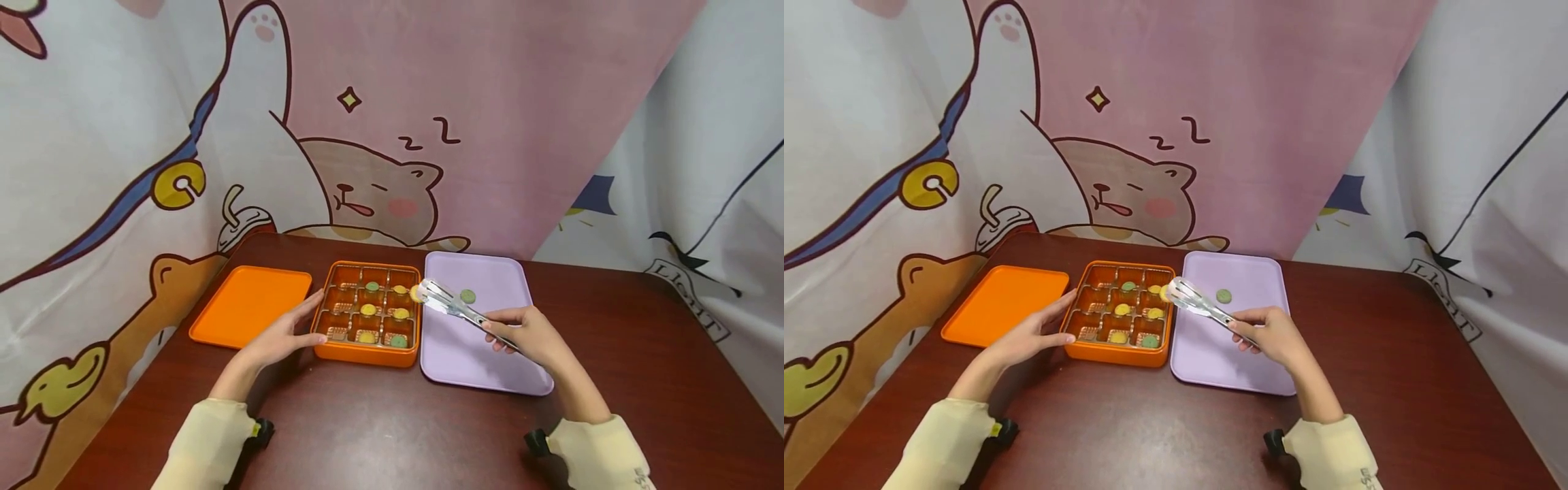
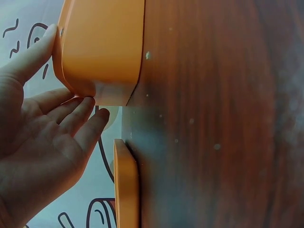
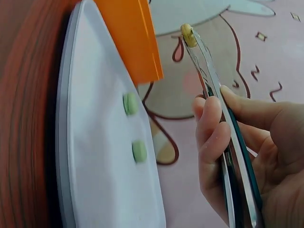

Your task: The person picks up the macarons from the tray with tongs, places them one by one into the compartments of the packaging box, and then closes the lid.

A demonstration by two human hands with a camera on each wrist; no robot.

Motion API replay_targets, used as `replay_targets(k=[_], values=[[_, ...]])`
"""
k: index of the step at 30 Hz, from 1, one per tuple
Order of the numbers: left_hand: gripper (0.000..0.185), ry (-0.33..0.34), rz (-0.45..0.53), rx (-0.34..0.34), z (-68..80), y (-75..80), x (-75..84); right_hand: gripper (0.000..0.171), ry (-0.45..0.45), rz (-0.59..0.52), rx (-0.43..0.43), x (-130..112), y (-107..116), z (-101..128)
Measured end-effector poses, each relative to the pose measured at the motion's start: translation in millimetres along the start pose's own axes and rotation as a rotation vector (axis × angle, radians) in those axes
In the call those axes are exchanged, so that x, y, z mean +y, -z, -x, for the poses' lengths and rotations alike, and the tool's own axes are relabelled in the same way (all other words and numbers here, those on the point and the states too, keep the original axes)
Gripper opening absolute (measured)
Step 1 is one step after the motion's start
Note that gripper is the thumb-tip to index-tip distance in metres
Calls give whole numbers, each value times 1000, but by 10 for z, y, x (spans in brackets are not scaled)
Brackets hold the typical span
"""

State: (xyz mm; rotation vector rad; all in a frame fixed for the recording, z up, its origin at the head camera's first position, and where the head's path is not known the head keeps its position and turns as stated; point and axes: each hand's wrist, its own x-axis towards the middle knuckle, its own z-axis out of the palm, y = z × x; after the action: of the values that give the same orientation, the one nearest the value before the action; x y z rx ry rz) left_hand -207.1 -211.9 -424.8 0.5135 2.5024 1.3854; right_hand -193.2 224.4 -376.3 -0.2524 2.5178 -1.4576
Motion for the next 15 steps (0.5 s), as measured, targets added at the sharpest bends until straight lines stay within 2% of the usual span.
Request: replay_targets(k=[15], values=[[85,-16,-7,7,0,2,-6,27,77,10,-101,-350,-623,-262]])
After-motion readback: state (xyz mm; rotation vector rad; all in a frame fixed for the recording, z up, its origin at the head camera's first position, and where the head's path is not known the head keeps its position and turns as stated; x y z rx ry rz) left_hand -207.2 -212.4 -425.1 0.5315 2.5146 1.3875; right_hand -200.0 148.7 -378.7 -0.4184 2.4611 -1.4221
